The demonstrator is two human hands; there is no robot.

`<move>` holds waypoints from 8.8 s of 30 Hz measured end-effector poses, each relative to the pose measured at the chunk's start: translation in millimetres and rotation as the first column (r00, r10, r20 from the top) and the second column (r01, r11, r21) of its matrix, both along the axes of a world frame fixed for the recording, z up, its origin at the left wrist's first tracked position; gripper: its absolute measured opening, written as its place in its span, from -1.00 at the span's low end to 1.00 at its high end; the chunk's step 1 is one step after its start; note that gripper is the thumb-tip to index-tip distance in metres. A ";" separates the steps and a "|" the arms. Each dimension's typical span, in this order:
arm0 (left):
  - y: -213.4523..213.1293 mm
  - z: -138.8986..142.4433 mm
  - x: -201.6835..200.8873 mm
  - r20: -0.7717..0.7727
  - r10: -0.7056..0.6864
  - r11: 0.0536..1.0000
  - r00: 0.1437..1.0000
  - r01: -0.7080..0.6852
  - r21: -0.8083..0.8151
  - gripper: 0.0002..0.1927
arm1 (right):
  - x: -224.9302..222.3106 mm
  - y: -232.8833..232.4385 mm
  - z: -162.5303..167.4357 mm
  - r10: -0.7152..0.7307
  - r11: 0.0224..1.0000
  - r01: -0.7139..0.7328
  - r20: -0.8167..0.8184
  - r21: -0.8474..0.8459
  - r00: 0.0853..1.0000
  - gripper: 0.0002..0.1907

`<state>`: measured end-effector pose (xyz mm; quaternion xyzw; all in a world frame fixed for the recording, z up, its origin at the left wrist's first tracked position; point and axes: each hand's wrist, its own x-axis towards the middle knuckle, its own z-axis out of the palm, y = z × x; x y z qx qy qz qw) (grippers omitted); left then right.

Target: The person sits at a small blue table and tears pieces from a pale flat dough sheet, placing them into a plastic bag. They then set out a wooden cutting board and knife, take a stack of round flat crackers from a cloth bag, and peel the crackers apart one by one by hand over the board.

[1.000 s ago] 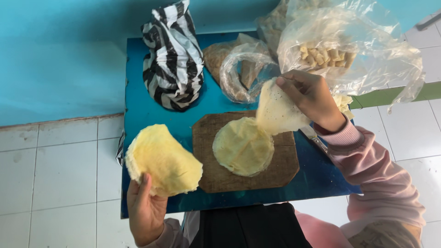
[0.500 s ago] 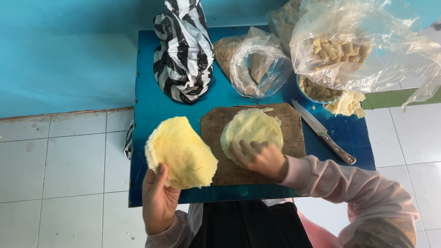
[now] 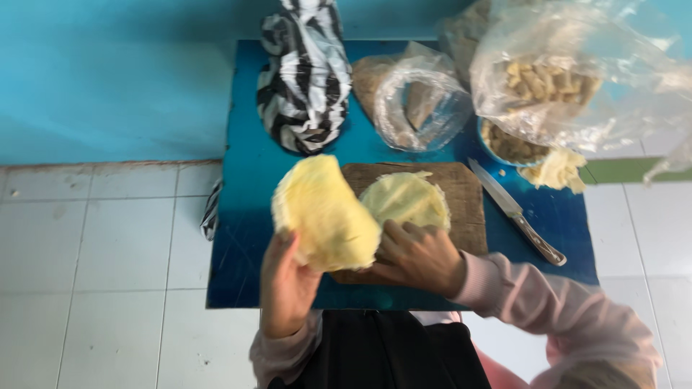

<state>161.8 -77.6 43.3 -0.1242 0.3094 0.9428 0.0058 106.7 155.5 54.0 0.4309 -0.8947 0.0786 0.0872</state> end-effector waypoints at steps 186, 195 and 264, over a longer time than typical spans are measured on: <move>78.9 4.1 0.3 -0.378 -0.464 0.856 0.801 0.295 -0.426 -0.32 | -1.0 34.5 99.2 0.093 0.844 0.190 0.485 -0.502 0.870 -0.87; 69.9 12.3 -6.8 -0.398 -0.496 0.833 0.772 0.293 -0.469 -0.36 | -1.9 40.3 94.7 0.065 0.851 0.183 0.446 -0.492 0.893 -0.82; 82.2 16.6 -31.8 -0.181 -0.307 0.916 0.934 0.238 -0.323 -0.29 | -13.5 51.4 71.7 -0.025 0.776 0.386 0.588 -0.498 0.809 -0.58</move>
